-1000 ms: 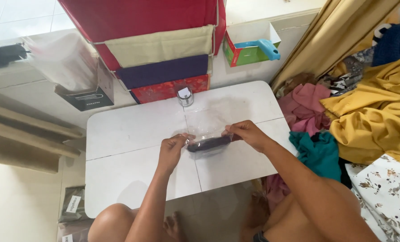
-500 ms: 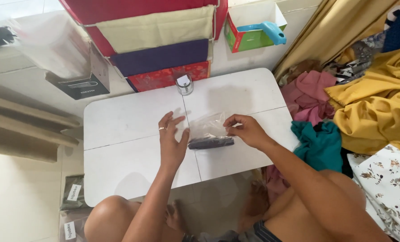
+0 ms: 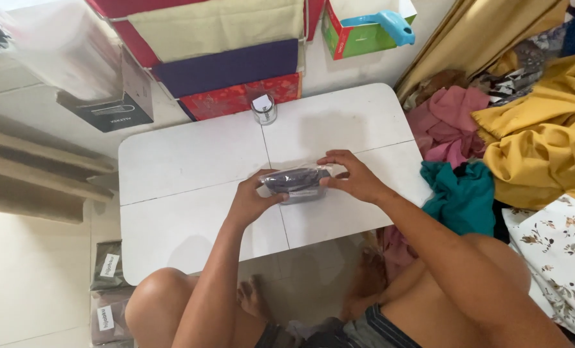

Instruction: The person folds a dark gray cloth and places it into a clear plastic bag, sealing it with a label. They then unfold a mustard-yellow cloth, smooth it out on a white table, and use a lint roller to clean the surface before folding it.

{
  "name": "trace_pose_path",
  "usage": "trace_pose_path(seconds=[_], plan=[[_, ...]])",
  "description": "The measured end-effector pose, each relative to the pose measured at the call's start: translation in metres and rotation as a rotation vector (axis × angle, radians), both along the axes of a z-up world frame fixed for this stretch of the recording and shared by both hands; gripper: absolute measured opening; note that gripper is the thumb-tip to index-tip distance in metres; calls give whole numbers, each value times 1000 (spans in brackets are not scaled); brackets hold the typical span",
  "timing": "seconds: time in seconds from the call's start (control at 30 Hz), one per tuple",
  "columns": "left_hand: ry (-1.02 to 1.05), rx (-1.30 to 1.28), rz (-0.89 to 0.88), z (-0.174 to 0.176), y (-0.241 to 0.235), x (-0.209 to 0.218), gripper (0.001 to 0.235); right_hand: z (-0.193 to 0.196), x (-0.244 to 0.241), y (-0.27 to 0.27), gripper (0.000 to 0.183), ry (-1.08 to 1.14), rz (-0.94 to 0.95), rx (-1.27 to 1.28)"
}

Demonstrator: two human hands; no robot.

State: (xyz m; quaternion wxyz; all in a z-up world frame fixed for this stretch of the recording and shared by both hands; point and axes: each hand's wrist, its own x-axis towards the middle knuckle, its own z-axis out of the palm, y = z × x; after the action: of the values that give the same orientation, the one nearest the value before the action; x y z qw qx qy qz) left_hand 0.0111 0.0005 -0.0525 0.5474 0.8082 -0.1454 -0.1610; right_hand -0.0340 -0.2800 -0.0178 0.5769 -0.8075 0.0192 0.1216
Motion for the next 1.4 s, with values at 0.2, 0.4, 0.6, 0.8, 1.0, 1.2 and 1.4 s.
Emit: trace_pose_path(seconds=[0.2, 0.4, 0.6, 0.8, 1.0, 1.2, 1.4], plan=[[222, 40, 14, -13, -12, -5, 66, -23, 5, 5, 83, 115, 24, -134], [256, 128, 160, -28, -27, 9, 85, -89, 24, 2, 43, 52, -99, -69], [3, 624, 169, -44, -39, 8, 81, -72, 21, 17, 56, 36, -64, -516], [-447, 628, 78, 5, -48, -6, 70, -50, 16, 37, 68, -287, -22, -695], [-477, 852, -194, -53, -40, 7, 75, -62, 21, 69, 69, -323, 74, -683], [-430, 833, -147, -53, -39, 11, 75, -73, 34, 78, 65, -274, 115, -684], [-436, 815, -136, -63, -40, 13, 73, -86, 36, 77, 68, -265, 119, -714]])
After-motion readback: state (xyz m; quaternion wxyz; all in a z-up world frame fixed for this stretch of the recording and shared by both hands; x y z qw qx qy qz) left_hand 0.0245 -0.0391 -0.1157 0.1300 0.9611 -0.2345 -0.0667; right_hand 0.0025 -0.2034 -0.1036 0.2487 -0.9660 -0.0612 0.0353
